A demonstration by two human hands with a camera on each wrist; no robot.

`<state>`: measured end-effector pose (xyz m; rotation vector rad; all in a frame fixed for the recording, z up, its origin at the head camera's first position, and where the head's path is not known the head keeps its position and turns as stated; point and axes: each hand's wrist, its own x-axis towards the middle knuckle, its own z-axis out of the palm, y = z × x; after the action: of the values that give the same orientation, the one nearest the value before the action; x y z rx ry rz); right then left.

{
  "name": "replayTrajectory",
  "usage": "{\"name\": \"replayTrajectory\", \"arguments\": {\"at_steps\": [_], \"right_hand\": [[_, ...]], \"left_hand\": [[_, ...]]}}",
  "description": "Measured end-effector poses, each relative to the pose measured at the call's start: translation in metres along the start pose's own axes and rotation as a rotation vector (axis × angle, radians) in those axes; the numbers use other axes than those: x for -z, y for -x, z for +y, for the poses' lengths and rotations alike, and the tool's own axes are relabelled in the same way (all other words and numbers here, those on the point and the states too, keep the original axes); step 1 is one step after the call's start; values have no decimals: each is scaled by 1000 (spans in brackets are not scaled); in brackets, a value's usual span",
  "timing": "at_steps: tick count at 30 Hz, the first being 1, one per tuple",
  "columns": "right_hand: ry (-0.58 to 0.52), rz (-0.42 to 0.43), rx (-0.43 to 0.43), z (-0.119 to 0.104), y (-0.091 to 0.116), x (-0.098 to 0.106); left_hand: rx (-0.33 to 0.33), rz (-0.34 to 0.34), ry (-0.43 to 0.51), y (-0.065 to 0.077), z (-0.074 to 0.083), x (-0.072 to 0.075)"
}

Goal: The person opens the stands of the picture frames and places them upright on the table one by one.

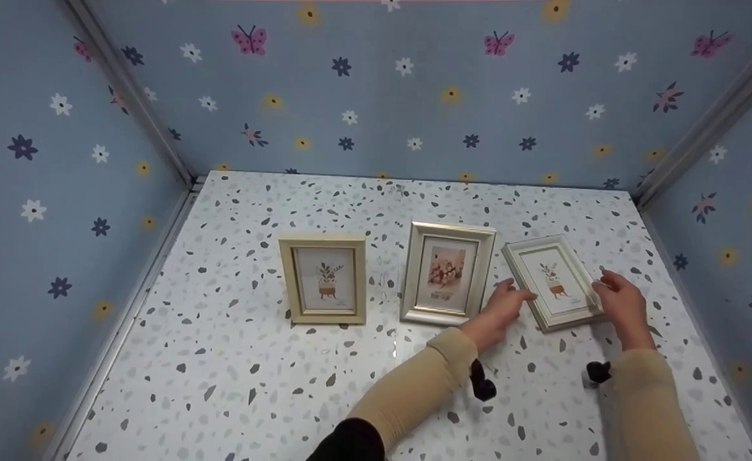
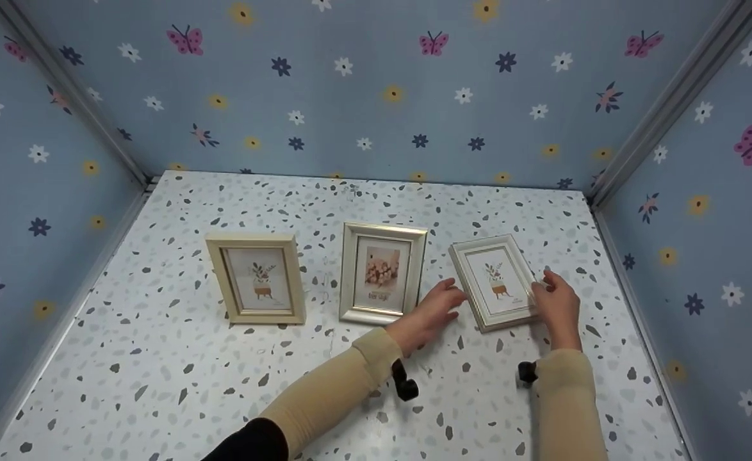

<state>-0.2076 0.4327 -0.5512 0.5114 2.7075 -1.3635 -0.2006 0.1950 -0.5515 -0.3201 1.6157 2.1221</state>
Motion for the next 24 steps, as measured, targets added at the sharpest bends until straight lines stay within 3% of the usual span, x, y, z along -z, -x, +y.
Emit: {"name": "replayTrajectory", "arguments": {"at_steps": [4, 13, 19, 24], "right_hand": [[-39, -18, 3, 1, -4, -4], [-91, 1, -30, 1, -6, -14], [-133, 44, -49, 3, -3, -15], [-253, 148, -156, 2, -1, -18]], "left_hand": [[-12, -38, 10, -6, -2, 0], [-33, -232, 80, -10, -3, 4], [-60, -242, 51, -10, -3, 5], [-84, -202, -34, -8, 1, 4]]}}
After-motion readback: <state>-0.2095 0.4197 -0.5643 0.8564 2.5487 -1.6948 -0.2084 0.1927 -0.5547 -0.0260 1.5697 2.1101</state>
